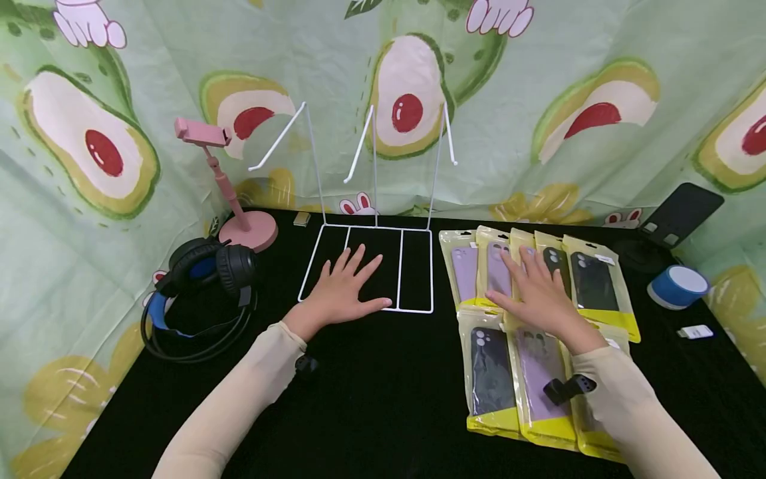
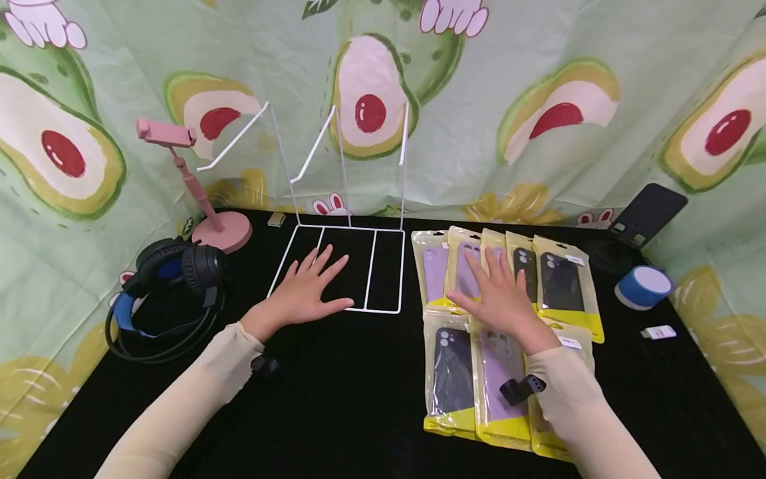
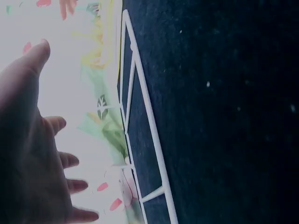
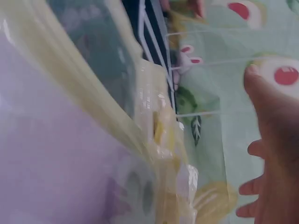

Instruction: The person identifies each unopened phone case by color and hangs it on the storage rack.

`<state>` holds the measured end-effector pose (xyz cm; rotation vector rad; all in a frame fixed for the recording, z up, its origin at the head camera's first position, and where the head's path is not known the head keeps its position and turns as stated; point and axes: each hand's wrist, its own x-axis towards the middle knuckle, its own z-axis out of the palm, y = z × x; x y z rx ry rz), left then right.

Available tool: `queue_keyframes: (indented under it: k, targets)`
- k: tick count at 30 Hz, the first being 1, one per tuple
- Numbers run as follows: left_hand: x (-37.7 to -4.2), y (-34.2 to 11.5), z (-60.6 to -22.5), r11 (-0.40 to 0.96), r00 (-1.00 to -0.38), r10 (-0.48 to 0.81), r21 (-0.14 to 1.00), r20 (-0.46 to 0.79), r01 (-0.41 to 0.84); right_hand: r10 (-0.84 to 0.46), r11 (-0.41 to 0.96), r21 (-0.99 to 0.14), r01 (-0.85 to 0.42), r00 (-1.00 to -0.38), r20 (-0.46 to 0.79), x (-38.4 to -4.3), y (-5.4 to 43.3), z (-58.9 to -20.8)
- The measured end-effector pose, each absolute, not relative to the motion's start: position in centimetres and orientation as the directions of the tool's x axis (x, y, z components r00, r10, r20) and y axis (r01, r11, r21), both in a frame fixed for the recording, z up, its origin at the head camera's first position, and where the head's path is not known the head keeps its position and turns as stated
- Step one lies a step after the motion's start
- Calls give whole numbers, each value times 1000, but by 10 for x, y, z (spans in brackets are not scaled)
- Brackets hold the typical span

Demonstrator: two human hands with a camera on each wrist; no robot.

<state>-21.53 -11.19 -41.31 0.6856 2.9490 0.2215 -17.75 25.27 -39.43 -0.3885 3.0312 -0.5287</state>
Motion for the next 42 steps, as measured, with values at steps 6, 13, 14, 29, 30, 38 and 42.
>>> queue_keyframes:
  k: [6,13,14,29,30,38,42]
  targets:
    - [-217,-133,-411,873,-904,414,328,-108,361,-125,812,-562,-156,-988,93,-176,285,-390]
    - [-221,-170,-412,871,-899,316,469,-304,147,124,721,-670,175,-985,-123,-174,346,-394]
    - [-222,-174,-413,865,-893,316,485,-321,132,153,718,-659,224,-974,-166,-173,354,-395]
    - [-232,-189,-445,855,-922,208,518,-326,10,305,702,-548,455,-888,-345,-159,389,-421]
    - [-231,-190,-446,856,-922,209,518,-326,11,303,710,-539,453,-888,-347,-160,388,-421]
    - [-230,-196,-449,842,-923,216,540,-317,11,272,734,-513,444,-886,-377,-166,389,-419]
    - [-231,-196,-448,839,-923,219,544,-316,13,308,714,-507,482,-867,-391,-170,390,-419]
